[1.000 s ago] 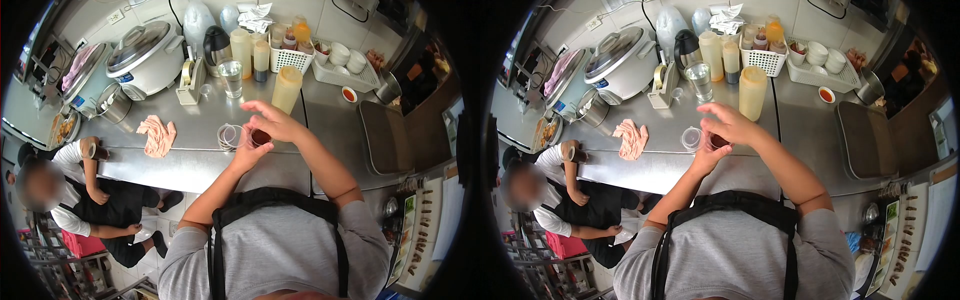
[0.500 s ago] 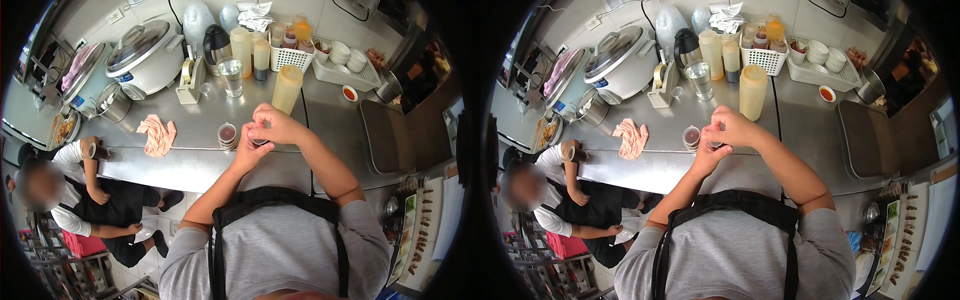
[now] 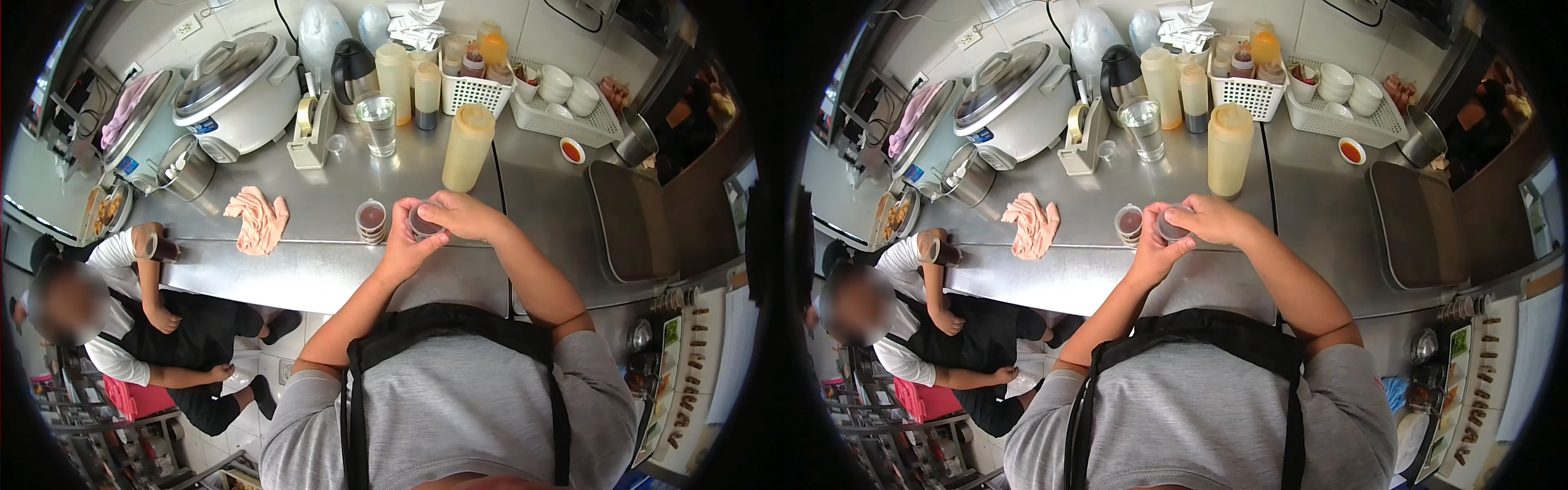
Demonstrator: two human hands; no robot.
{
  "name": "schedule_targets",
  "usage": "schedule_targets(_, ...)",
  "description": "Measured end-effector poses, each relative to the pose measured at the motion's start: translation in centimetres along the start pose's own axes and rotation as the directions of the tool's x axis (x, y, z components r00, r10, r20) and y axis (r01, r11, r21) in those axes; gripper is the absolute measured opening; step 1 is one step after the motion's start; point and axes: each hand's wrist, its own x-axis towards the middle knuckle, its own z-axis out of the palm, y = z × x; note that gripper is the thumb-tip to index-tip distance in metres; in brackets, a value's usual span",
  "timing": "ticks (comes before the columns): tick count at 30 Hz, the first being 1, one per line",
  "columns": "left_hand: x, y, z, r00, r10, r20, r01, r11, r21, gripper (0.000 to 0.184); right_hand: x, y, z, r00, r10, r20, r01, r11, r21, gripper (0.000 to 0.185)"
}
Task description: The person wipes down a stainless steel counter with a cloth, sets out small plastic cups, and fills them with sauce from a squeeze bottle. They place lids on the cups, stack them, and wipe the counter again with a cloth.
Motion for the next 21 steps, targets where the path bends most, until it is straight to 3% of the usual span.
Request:
schedule_targets(1,0.0,0.0,0.0,1.0,-0.01,0.004,0.01,1.0,0.002,0.057,0.2,0.2,0.0,0.999,0.009,0.047,-0.007,1.0,-0.022,0.056)
schedule_targets(4,-0.1,-0.3,-0.1,1.0,-0.008,0.019,0.007,1.0,0.031,0.057,-1.0,-1.9,-0.6,0.947,0.259,0.188,-0.262,0.965,-0.007,0.063)
schedule_targets(8,-0.2,0.2,-0.1,0.997,-0.025,0.067,0.024,1.0,0.019,0.06,-1.0,-0.3,0.3,0.94,0.296,0.171,-0.322,0.935,0.149,0.061)
schedule_targets(11,-0.1,0.2,-0.7,0.984,0.025,0.177,-0.052,0.987,0.149,0.052,-1.2,0.5,1.1,0.945,0.304,0.119,-0.325,0.911,0.255,0.059)
schedule_targets(14,0.3,-0.5,-0.6,0.936,-0.313,-0.16,0.34,0.922,0.185,0.041,-1.3,1.4,2.1,0.934,0.353,0.045,-0.35,0.886,0.305,0.06)
schedule_targets(17,1.6,-0.3,-1.0,0.806,-0.583,-0.101,0.589,0.807,0.043,0.053,-1.4,2.6,3.0,0.919,0.391,-0.049,-0.366,0.892,0.264,0.061)
schedule_targets(18,1.8,-0.5,-0.5,0.771,-0.602,-0.207,0.629,0.77,0.102,0.056,-1.4,3.1,3.2,0.919,0.386,-0.085,-0.357,0.902,0.241,0.061)
schedule_targets(21,1.9,-4.5,-1.8,0.83,-0.475,-0.294,0.557,0.733,0.39,0.057,-1.4,4.7,4.2,0.901,0.381,-0.206,-0.35,0.921,0.172,0.061)
